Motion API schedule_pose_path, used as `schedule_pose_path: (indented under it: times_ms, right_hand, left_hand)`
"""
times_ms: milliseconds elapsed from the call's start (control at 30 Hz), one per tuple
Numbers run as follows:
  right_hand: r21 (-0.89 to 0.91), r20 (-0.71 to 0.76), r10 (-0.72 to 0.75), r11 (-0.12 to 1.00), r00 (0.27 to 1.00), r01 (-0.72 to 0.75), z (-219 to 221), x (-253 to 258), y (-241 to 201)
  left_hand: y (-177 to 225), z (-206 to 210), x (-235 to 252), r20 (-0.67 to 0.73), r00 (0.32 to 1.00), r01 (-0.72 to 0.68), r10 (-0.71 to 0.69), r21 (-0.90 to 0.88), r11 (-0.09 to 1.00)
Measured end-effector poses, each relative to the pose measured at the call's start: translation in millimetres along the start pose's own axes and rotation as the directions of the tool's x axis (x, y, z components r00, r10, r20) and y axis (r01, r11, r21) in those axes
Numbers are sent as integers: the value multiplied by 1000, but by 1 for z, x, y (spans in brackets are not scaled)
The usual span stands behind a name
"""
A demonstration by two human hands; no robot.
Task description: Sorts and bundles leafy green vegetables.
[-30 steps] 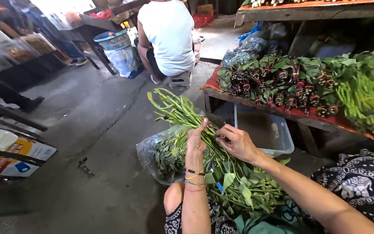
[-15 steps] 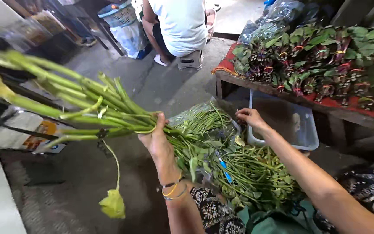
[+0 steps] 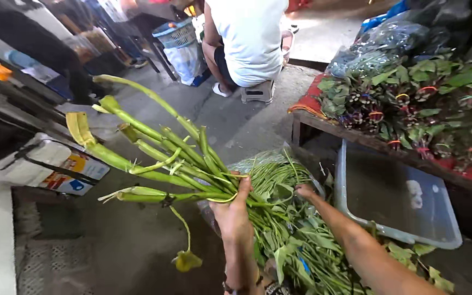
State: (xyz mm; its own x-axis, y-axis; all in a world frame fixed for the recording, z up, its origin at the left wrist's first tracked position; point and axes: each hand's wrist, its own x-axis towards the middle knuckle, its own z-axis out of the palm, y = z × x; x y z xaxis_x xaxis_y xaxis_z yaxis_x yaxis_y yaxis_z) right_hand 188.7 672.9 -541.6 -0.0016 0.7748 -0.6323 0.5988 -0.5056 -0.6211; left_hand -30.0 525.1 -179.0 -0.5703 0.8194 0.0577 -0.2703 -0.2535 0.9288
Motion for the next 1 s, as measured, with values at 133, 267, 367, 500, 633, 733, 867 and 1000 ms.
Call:
schedule_pose_path:
  times_ms: [133,267,367,500,633,733,867,1000]
  right_hand:
    - [152,-249,-166,966,954,207,-19,-49,-23]
    - [415,-542,-215,772,812,481,-64,-120,-55]
    - [599,-637,-169,507,752,620,-108,-182,-75]
    - [667,-655,-209,291,726,686,-152,-255,-88]
    - [675,-637,-268,258,723,691,-177,-305,-88]
    - [704,-530,-402,283,747,651,-191,-332,-87]
    - [720,-347,-505,396,790,570,-197,-358,-93]
    - [661,-236,-523,532,819,530,-189,-370,-108]
  left_hand:
    - [1,-3,1,-15,1000,-6,6,7,1000]
    - [5,-11,0,-60,998,-19,22,38,999]
    - [8,-13,-1,-83,996,-10,15,59,998]
    - [12,-10,-5,-49,999,26,-22,77,997]
    - [8,-5,-11,98,989,104,-110,60,993]
    - [5,0,-15,214,954,205,-213,58,977]
    - [-4,12,-19,221,923,282,-314,166,945]
    - [-19,21,-16,259,867,388,-426,185,903]
